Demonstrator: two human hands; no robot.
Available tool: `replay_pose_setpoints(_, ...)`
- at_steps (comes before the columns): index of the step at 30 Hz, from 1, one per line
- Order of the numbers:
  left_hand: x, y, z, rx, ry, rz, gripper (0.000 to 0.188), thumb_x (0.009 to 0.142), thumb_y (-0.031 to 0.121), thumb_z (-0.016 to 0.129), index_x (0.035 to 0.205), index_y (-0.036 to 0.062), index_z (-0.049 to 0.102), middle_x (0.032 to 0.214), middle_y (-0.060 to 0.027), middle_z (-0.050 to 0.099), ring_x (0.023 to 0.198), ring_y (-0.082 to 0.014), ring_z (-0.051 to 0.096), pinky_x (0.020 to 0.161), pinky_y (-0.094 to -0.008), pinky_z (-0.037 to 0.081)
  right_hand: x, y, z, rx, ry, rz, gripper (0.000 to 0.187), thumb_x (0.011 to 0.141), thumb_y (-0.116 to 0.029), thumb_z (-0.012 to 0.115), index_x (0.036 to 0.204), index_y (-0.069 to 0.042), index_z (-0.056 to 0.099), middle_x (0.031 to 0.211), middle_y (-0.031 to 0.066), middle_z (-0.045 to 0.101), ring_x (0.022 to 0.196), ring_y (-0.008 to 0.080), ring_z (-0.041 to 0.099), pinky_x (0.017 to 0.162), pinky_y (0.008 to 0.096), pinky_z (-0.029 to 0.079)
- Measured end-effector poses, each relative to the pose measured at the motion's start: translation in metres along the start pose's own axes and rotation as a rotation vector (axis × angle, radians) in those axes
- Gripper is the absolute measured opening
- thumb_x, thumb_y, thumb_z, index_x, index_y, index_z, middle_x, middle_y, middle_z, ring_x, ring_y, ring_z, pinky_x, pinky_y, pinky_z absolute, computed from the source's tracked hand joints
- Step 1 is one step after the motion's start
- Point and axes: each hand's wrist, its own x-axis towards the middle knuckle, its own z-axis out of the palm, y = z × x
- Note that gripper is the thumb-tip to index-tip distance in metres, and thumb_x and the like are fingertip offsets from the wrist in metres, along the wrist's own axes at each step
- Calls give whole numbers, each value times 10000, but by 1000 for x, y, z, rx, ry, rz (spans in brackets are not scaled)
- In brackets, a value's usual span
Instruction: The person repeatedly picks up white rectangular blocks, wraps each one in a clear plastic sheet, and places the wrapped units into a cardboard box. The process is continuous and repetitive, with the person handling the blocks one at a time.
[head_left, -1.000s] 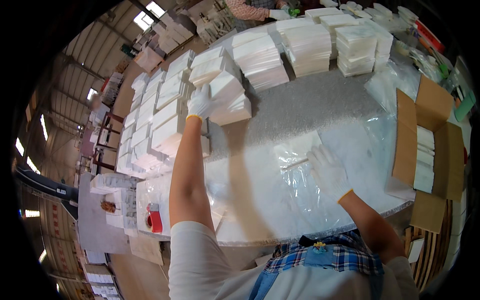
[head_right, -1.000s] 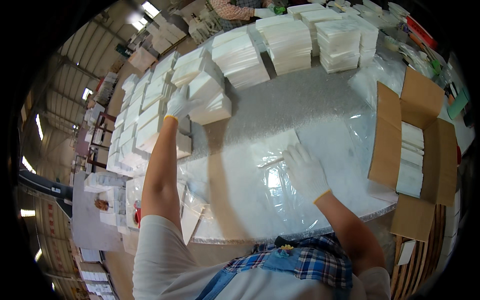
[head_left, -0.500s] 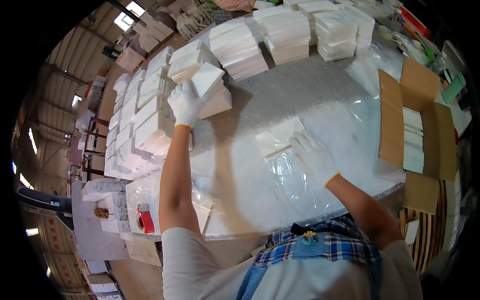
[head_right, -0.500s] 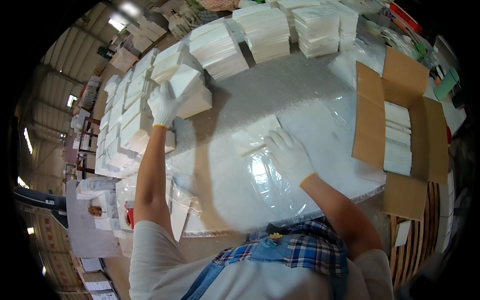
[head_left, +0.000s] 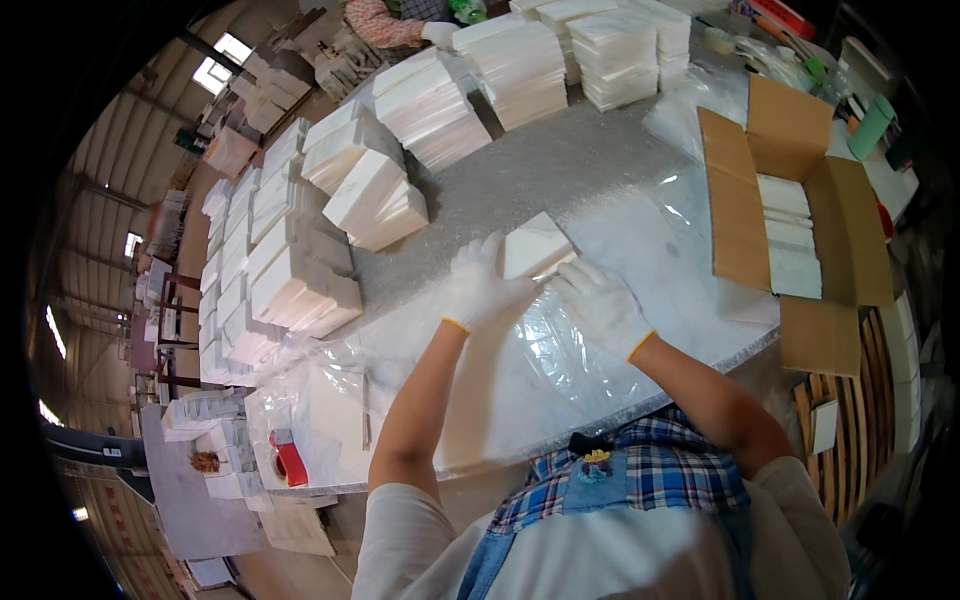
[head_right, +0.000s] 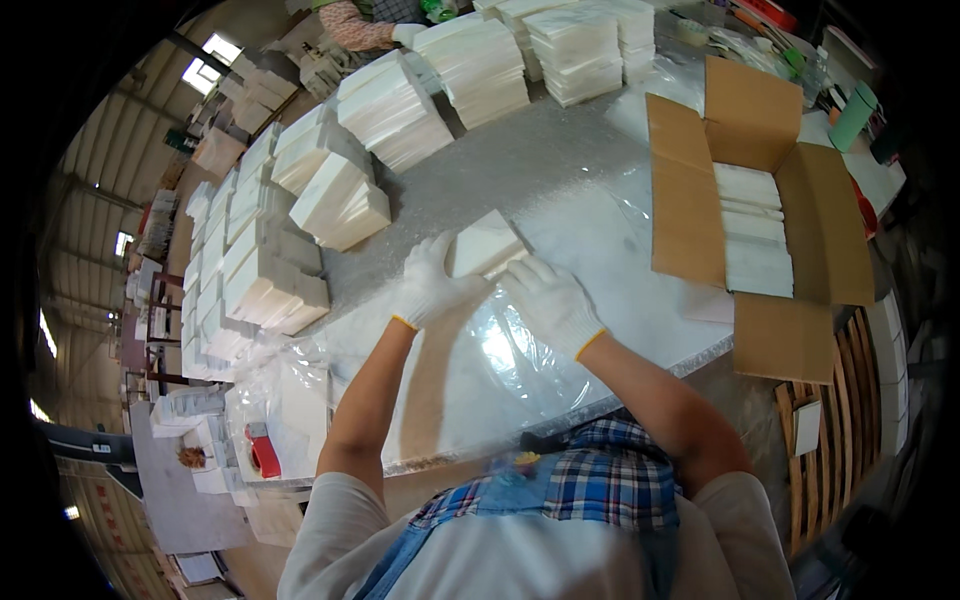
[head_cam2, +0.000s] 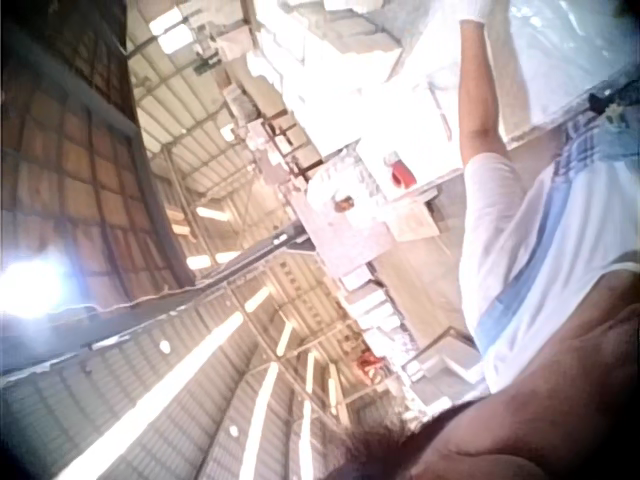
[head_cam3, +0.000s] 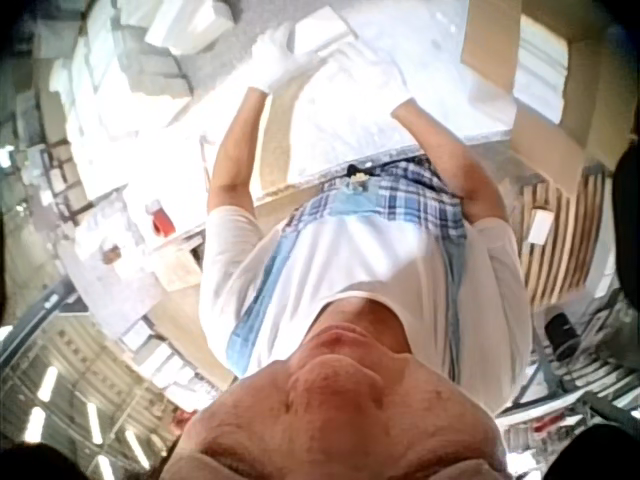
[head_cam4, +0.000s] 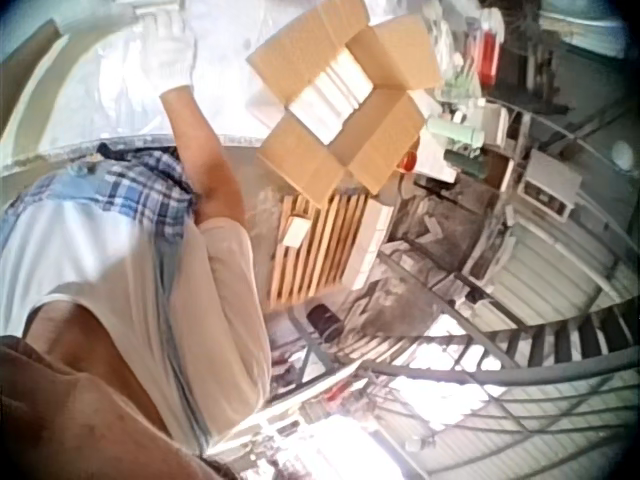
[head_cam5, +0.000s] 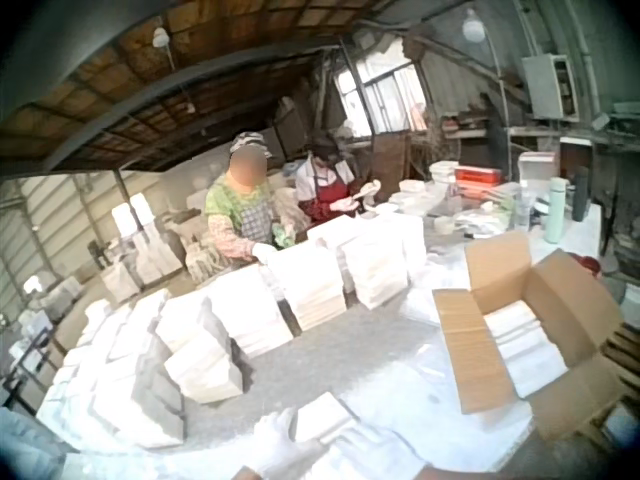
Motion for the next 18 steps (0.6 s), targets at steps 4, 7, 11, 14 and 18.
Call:
replay_pose_setpoints(4,-1,-1,5,-102,18,-66,989,684,484,827,1462,-35,505,1391,-259,555,1305,-412,513,1106,-471,439,-13,1,-1,57,-118,202,398,931,-164,608,1317,-74,648,1369,101,633,1277,310,584,1043,454,494)
replay_pose_setpoints(7,-2,-9,14,-199,99,-41,968,679,446,856,1444,-38,513,1389,-271,547,1313,-420,508,1099,-475,446,-9,21,-1,216,137,350,448,979,-206,555,1406,-81,599,1442,129,601,1308,346,560,1092,458,458)
replay_pose_setpoints(11,-9,-4,29,-245,216,30,908,675,367,883,1403,-49,533,1347,-283,566,1305,-424,513,1090,-486,448,39,37,-12,313,66,542,571,966,-164,521,1533,-110,482,1523,161,539,1398,362,494,1178,432,385)
replay_pose_setpoints(14,-7,-7,40,-319,302,11,910,674,348,888,1402,-57,521,1332,-287,565,1296,-421,511,1099,-488,436,70,55,-6,500,2,495,665,929,-97,503,1587,-136,418,1568,163,500,1457,347,445,1214,403,347)
replay_pose_setpoints(18,-9,3,27,-477,239,-72,963,677,363,891,1437,-61,479,1366,-288,528,1319,-429,487,1115,-491,420,87,56,-8,668,-146,367,710,912,-72,491,1608,-165,383,1590,151,480,1456,356,449,1194,414,377)
